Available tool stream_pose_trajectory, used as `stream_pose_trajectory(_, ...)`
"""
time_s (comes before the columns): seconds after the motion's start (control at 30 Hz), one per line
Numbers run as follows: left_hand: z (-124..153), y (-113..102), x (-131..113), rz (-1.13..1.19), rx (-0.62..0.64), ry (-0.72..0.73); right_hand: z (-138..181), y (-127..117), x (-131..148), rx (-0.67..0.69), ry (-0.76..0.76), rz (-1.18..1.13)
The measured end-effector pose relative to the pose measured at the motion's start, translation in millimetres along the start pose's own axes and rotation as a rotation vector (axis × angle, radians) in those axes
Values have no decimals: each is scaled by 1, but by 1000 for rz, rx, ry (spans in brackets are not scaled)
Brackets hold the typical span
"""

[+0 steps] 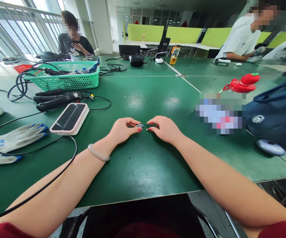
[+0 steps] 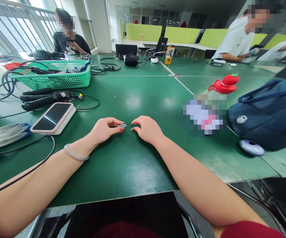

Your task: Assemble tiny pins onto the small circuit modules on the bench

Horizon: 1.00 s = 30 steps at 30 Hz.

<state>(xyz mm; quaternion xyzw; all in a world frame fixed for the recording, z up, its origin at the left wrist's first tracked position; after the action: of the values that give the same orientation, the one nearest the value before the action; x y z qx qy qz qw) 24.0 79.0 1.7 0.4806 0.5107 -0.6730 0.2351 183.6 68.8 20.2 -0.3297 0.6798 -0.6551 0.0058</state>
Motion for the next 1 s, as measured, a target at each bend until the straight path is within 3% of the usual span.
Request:
stream_pose_trajectory(0.2, 2, 6, -3, -203, 60, -25, -4, 11, -10, 119, 99, 48)
stream_pose_trajectory(0.47, 5, 9, -8, -248, 77, -15, 4, -9, 15, -86, -19, -101)
stream_pose_trajectory(0.7, 5, 10, -11, -278, 84, -11, 1, 8, 26, -4, -84, -104)
stream_pose_trajectory(1.0, 5, 11, -12, -257, 107, -5, 1, 10, 27, 9, -101, -83)
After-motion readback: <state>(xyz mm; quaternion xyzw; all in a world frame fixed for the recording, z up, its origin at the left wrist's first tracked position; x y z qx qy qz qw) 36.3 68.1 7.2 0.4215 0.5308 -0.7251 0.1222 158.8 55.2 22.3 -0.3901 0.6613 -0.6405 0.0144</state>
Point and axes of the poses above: each hand's wrist, its own z-axis away from the middle knuckle, its own y-axis out of the palm, x = y × z, the point moved 8 cm from there along -z, towards the middle knuckle, and after that the axes turned 10 degrees about x, right-handed, at the moved point
